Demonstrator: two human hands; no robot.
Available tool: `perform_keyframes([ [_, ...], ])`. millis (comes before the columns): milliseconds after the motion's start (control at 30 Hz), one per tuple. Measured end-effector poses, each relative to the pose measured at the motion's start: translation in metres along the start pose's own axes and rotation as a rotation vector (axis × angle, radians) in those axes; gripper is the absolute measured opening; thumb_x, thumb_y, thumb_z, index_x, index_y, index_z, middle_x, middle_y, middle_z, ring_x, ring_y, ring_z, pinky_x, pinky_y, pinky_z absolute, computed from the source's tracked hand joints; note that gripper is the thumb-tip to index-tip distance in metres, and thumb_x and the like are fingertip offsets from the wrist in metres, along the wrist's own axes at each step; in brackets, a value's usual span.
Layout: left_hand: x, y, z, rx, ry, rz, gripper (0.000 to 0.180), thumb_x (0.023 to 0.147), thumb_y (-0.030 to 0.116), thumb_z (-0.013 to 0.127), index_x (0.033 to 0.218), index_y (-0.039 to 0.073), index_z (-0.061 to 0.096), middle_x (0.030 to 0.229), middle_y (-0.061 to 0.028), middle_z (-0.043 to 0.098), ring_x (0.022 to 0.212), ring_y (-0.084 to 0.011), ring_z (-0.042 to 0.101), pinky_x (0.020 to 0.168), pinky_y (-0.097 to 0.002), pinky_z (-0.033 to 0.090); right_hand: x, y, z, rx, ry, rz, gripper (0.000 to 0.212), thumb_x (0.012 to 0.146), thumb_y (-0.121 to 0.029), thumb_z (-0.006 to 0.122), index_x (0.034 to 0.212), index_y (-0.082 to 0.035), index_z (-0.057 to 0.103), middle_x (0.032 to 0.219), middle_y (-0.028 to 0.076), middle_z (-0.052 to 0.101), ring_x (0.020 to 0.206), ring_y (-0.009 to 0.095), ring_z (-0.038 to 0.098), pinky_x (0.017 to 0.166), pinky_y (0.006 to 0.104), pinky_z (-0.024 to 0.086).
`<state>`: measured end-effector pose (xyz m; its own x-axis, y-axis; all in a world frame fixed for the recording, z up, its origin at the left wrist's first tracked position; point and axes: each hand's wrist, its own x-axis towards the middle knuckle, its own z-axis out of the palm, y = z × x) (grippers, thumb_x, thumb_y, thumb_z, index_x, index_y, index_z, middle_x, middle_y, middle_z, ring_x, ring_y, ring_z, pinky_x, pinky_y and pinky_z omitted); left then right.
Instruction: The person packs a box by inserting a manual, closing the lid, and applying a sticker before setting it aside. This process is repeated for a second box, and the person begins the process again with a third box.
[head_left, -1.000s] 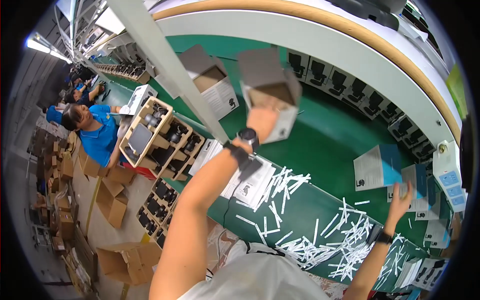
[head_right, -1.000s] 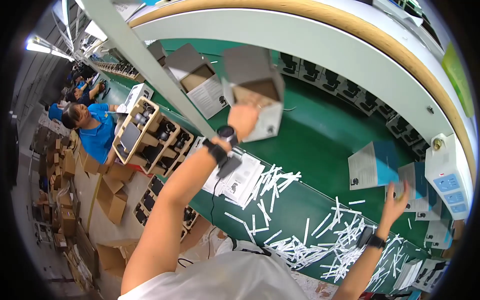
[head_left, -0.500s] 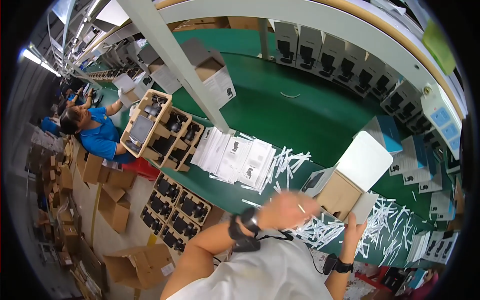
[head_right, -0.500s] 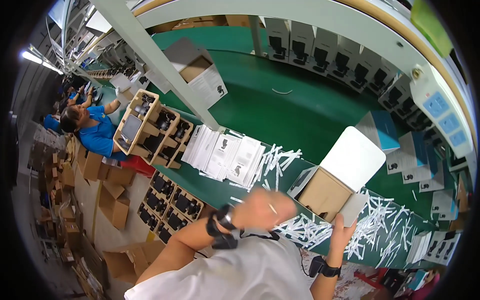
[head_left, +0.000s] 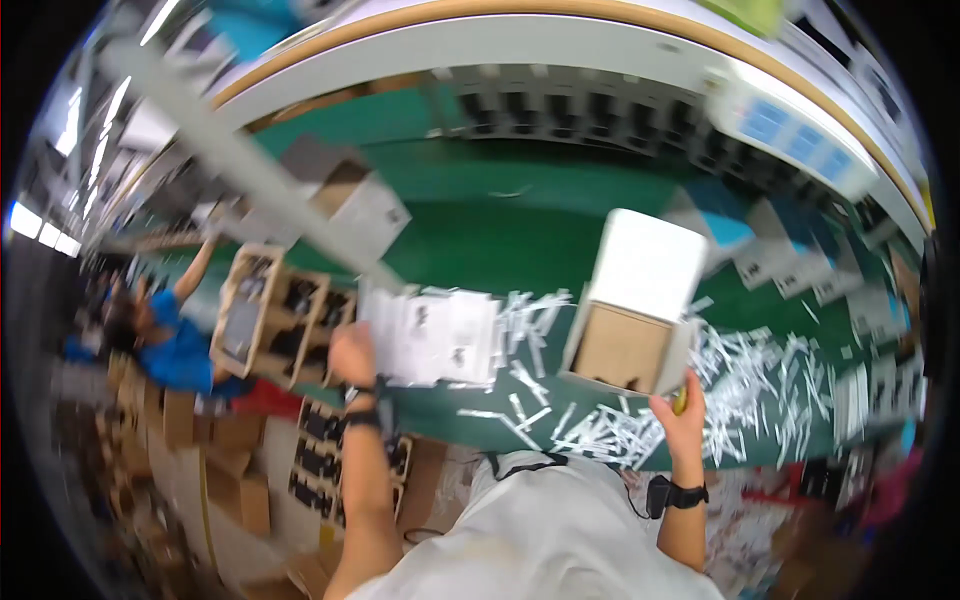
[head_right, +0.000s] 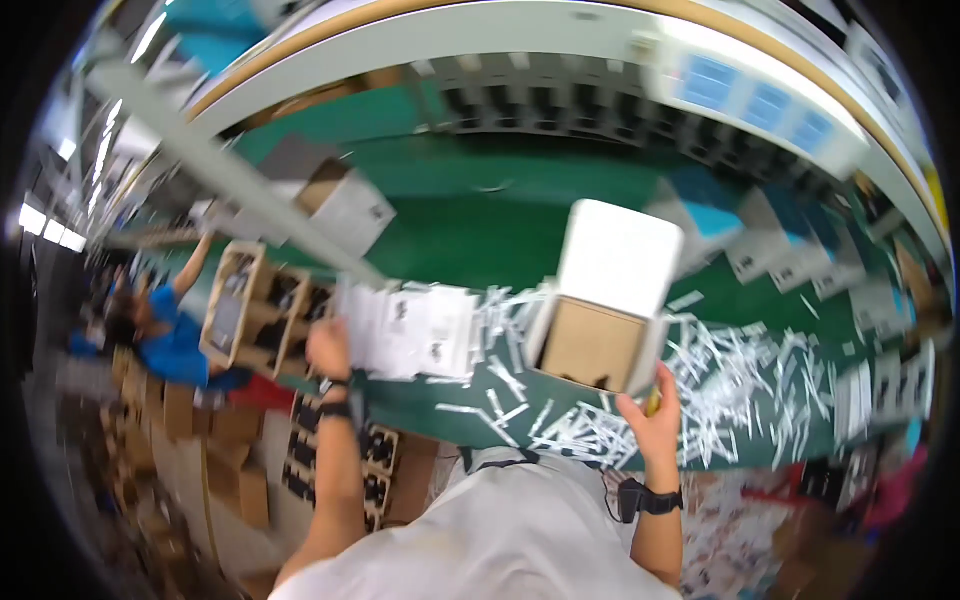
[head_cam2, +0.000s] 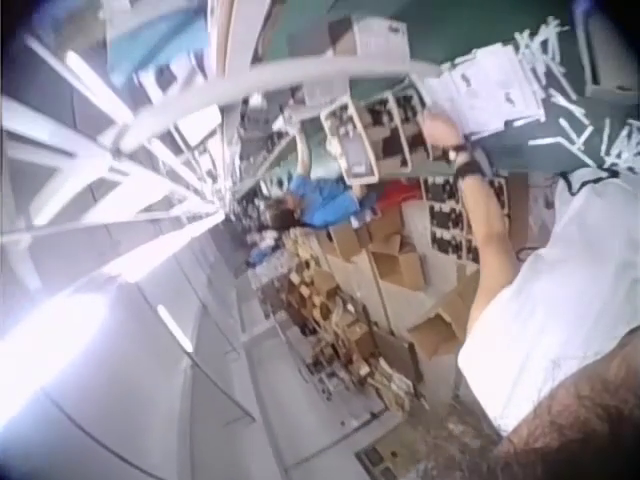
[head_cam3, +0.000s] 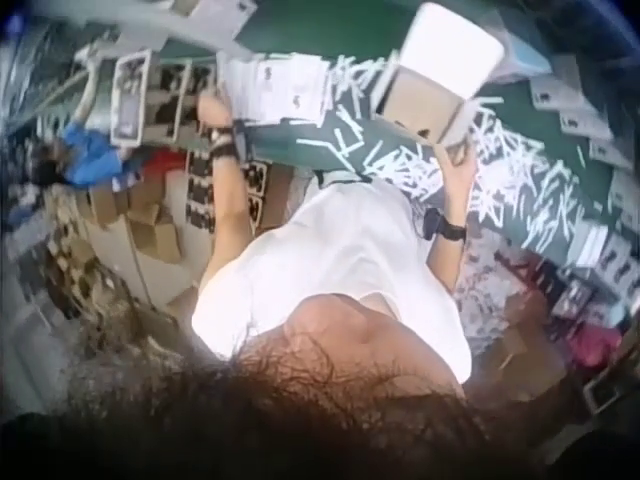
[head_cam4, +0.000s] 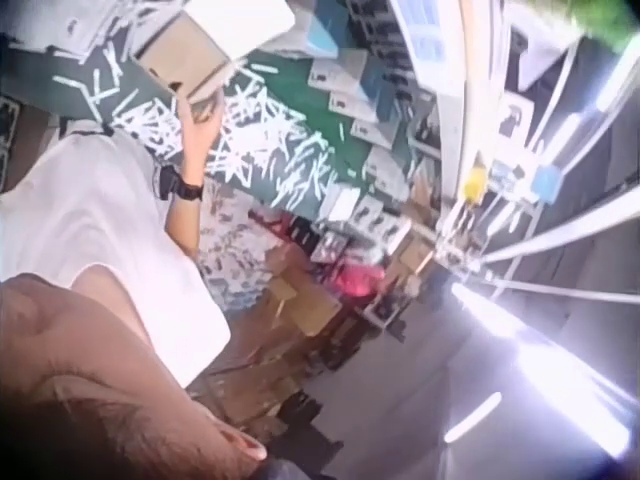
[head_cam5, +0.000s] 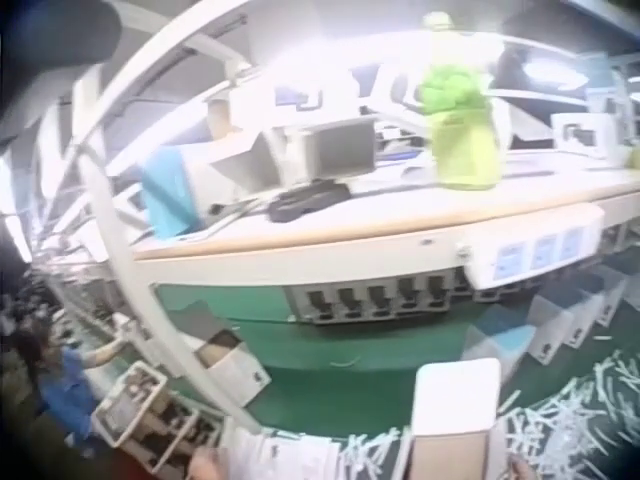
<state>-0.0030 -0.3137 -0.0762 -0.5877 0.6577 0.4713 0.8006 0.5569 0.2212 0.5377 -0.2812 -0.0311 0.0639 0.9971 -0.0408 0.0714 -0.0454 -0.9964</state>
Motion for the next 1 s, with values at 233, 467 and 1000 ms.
perform_keyframes([
  [233, -0.087, 0.198, -0.128, -1.332, -0.083, 0.099, 0.05, 0.084, -0.004, 0.067, 0.131, -0.013, 0.049, 0.121, -0.022, 0.064, 0.104, -0.0284, 0.067, 0.09, -0.0406, 0.055, -0.015, 0.004, 0.002, -0.063, 0.067, 0.09, 0.024, 0.089, -0.003, 0.069, 0.11, 0.001, 0.061, 0.092, 0.001, 0.064, 0.078, 0.005, 0.055, 0.069, 0.0204, 0.045],
  [467, -0.099, 0.277, -0.065, -0.982, -0.101, 0.418, 0.021, 0.074, -0.001, 0.071, 0.094, -0.004, 0.065, 0.091, -0.0153, 0.064, 0.087, -0.0373, 0.061, 0.078, -0.0414, 0.05, -0.024, -0.013, -0.002, -0.068, 0.048, 0.154, 0.017, 0.098, -0.01, 0.058, 0.111, 0.0, 0.063, 0.094, 0.004, 0.067, 0.078, 0.006, 0.056, 0.068, 0.0213, 0.045],
  [1000, -0.1, 0.269, -0.074, -1.13, -0.356, 0.319, 0.069, 0.079, 0.003, 0.069, 0.14, 0.001, 0.035, 0.128, -0.0159, 0.048, 0.107, -0.0253, 0.055, 0.089, -0.0344, 0.045, 0.01, -0.046, -0.016, -0.248, -0.039, 0.01, 0.02, 0.094, -0.005, 0.06, 0.113, 0.0, 0.065, 0.075, -0.001, 0.057, 0.062, 0.006, 0.047, 0.058, 0.0212, 0.039],
])
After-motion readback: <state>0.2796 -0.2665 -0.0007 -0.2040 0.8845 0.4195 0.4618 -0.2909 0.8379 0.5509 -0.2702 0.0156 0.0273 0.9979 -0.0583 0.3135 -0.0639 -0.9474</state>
